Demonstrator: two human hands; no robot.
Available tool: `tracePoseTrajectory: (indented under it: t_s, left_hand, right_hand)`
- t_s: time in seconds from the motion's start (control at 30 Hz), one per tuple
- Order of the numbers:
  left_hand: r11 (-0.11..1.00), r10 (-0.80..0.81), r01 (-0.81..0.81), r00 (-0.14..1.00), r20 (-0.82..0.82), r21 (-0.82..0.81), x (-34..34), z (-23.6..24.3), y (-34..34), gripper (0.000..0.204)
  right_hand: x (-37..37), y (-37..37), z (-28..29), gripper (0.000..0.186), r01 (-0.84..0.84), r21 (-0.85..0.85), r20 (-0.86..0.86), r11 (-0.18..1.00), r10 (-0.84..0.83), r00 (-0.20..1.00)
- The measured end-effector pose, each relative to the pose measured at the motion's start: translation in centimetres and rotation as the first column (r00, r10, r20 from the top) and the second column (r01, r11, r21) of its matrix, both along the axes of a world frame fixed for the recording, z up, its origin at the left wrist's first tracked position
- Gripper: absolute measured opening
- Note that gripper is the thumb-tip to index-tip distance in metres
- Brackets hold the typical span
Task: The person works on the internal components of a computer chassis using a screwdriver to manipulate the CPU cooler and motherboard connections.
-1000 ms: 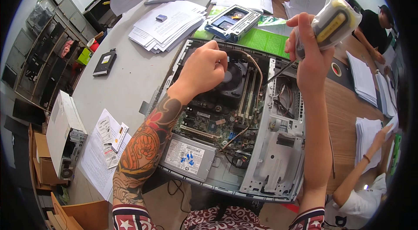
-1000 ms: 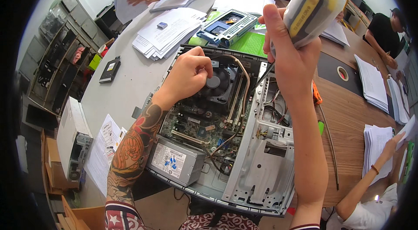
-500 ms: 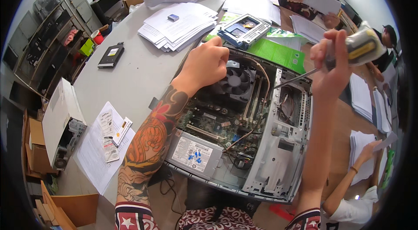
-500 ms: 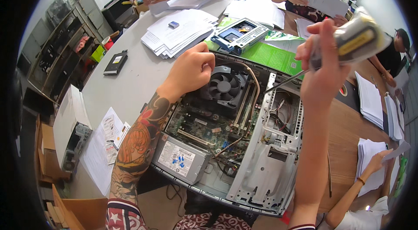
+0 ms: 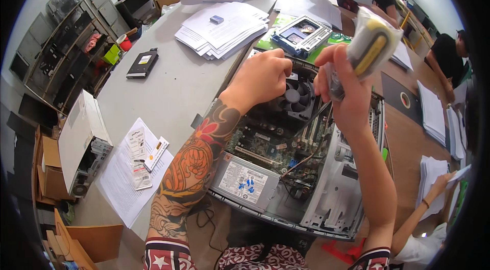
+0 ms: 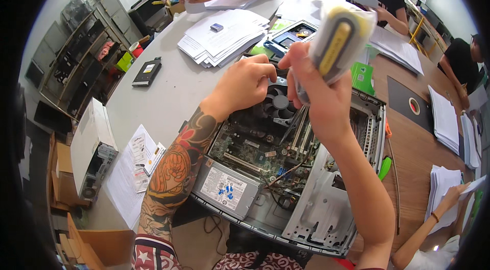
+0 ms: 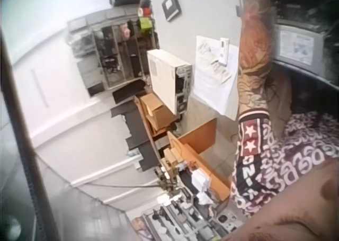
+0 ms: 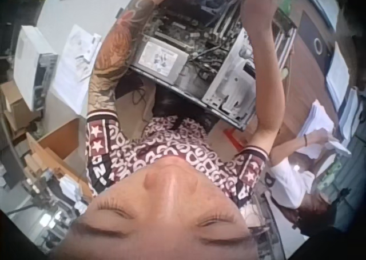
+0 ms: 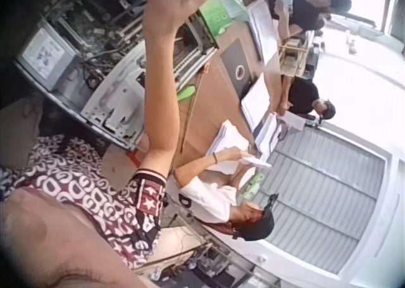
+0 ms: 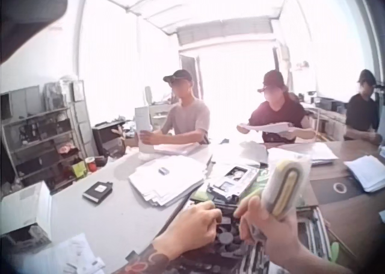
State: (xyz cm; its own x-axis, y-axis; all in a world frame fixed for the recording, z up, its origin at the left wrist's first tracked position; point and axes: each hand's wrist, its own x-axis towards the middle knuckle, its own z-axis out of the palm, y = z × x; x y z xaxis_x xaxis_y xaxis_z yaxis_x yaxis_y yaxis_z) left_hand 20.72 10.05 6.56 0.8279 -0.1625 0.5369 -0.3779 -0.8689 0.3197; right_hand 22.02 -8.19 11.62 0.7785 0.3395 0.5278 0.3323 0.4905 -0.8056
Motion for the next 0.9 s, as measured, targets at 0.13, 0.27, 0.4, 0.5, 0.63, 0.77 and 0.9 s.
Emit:
tracePoseTrajectory:
  t_s: [0.13, 0.27, 0.4, 0.5, 0.63, 0.77, 0.9]
  left_hand:
    - [1.0, 0.0, 0.0, 1.0, -0.015, -0.011, 0.0, 0.3, -0.6, 0.012]
    - [0.998, 0.02, -0.019, 1.0, 0.024, -0.054, -0.3, 1.4, 0.0, 0.014]
    - [0.996, 0.077, -0.074, 0.995, 0.07, -0.051, -0.7, 3.7, 0.9, 0.018]
    - [0.994, 0.077, -0.083, 0.993, 0.085, 0.065, -0.9, 4.8, 1.2, 0.018]
    - [0.976, 0.193, -0.189, 0.981, 0.033, -0.104, -0.8, 3.0, 3.2, 0.019]
    - [0.94, 0.28, -0.281, 0.959, -0.031, -0.192, -1.4, 1.5, 4.9, 0.021]
    - [0.939, 0.283, -0.29, 0.957, -0.067, -0.183, -1.3, 0.4, 5.3, 0.02]
  right_hand:
    - [0.6, -0.8, 0.4, 0.036, -0.01, -0.035, 0.03, 0.999, 0.011, 0.999]
    - [2.2, -1.6, 1.0, 0.037, 0.155, 0.026, 0.048, 0.988, -0.156, 0.987]
    - [3.1, -2.2, 1.8, 0.037, 0.161, 0.117, -0.107, 0.98, -0.149, 0.983]
    - [3.4, -2.2, 1.3, 0.034, 0.172, 0.021, -0.108, 0.985, -0.169, 0.98]
    - [3.3, -1.8, 1.7, 0.034, 0.181, -0.047, -0.098, 0.982, -0.184, 0.978]
    - [3.6, -1.8, 1.3, 0.038, 0.141, 0.052, -0.07, 0.989, -0.137, 0.988]
    - [3.6, -2.2, 1.2, 0.036, 0.162, 0.095, -0.038, 0.982, -0.159, 0.986]
